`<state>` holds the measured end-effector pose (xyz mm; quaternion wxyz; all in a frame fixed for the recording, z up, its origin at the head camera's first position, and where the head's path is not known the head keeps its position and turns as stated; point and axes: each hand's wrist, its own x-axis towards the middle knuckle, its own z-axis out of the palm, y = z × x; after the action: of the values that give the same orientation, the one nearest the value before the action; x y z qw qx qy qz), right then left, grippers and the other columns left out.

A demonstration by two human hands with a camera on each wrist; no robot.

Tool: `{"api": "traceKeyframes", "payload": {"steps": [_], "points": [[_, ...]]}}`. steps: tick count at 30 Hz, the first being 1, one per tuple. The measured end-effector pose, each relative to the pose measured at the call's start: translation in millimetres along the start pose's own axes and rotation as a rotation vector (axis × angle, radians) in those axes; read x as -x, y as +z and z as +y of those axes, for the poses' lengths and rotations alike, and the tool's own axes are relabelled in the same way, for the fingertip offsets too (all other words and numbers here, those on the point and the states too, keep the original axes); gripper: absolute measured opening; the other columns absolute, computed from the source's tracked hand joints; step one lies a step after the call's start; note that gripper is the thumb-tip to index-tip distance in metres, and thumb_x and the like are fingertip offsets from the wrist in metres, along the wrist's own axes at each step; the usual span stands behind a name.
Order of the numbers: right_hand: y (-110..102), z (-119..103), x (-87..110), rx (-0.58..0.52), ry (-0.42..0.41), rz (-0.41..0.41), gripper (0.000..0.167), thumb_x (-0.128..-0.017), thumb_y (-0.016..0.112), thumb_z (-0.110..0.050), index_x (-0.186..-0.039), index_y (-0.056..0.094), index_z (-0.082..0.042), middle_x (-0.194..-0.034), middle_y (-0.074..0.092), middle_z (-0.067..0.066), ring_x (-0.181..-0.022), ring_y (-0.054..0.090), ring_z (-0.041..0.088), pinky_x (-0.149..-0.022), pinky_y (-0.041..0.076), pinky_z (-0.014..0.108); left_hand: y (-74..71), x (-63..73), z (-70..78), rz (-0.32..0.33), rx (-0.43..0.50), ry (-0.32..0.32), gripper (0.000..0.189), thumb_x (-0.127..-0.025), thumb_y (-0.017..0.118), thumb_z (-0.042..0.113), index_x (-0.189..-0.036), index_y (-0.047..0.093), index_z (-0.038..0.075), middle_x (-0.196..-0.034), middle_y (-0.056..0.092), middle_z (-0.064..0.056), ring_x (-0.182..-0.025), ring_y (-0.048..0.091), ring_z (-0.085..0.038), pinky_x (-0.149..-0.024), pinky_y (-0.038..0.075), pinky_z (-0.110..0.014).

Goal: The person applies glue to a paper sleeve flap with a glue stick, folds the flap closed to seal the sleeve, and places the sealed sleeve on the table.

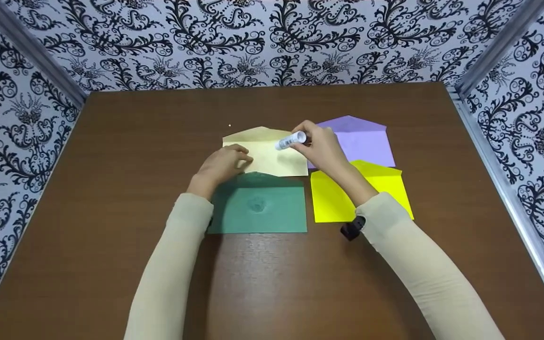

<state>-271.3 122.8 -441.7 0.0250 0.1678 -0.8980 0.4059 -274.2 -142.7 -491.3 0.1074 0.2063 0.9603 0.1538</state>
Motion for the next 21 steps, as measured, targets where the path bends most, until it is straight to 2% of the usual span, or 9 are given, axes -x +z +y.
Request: {"api": "traceKeyframes", "payload": {"steps": [4, 9, 15, 18, 21], "points": [[-4.4, -0.5, 1.0, -0.028, -0.006, 0.009, 0.025, -0.091, 0.074, -0.016, -0.11, 0.065, -0.003, -0.112, 0.073, 0.015, -0.098, 0.073, 0.028, -0.086, 0.062, 0.036, -3.4, 1.6, 1.0, 0.015, -0.005, -0.001, 0.033, -0.092, 0.071, 0.011, -0.124, 0.072, 0.015, -0.142, 0.058, -0.009, -0.133, 0.053, -0.028, -0.111, 0.046, -0.045], [-10.9, -0.5, 2.0, -0.044, -0.001, 0.026, 0.027, -0.091, 0.074, -0.016, -0.111, 0.065, -0.003, -0.114, 0.073, 0.016, -0.101, 0.073, 0.028, -0.088, 0.061, 0.036, -7.5, -0.5, 3.9, 0.07, -0.011, -0.005, 0.028, -0.093, 0.07, 0.019, -0.122, 0.072, 0.015, -0.138, 0.06, -0.008, -0.126, 0.058, -0.028, -0.107, 0.049, -0.045], [-16.9, 0.9, 3.9, -0.065, 0.008, 0.036, 0.029, -0.09, 0.074, -0.016, -0.113, 0.064, -0.002, -0.118, 0.072, 0.017, -0.105, 0.073, 0.028, -0.088, 0.061, 0.037, -15.4, -8.0, 15.4, 0.136, -0.045, -0.008, 0.044, -0.089, 0.075, 0.02, -0.131, 0.066, 0.012, -0.138, 0.058, -0.008, -0.127, 0.056, -0.029, -0.109, 0.048, -0.044], [-19.4, 1.3, 5.4, -0.066, 0.016, 0.045, 0.029, -0.09, 0.075, -0.015, -0.113, 0.064, -0.002, -0.118, 0.072, 0.017, -0.105, 0.073, 0.028, -0.088, 0.061, 0.036, -18.7, -12.9, 22.7, 0.172, -0.062, 0.0, 0.052, -0.088, 0.076, 0.018, -0.137, 0.06, 0.013, -0.142, 0.054, -0.007, -0.134, 0.049, -0.028, -0.109, 0.047, -0.046], [-21.4, 1.8, 6.8, -0.064, 0.024, 0.057, 0.03, -0.09, 0.075, -0.015, -0.114, 0.064, -0.002, -0.119, 0.072, 0.017, -0.105, 0.073, 0.027, -0.087, 0.061, 0.036, -18.8, -17.7, 28.1, 0.193, -0.076, 0.009, 0.069, -0.085, 0.08, 0.021, -0.146, 0.05, 0.014, -0.151, 0.044, -0.008, -0.142, 0.038, -0.028, -0.11, 0.046, -0.049]]}}
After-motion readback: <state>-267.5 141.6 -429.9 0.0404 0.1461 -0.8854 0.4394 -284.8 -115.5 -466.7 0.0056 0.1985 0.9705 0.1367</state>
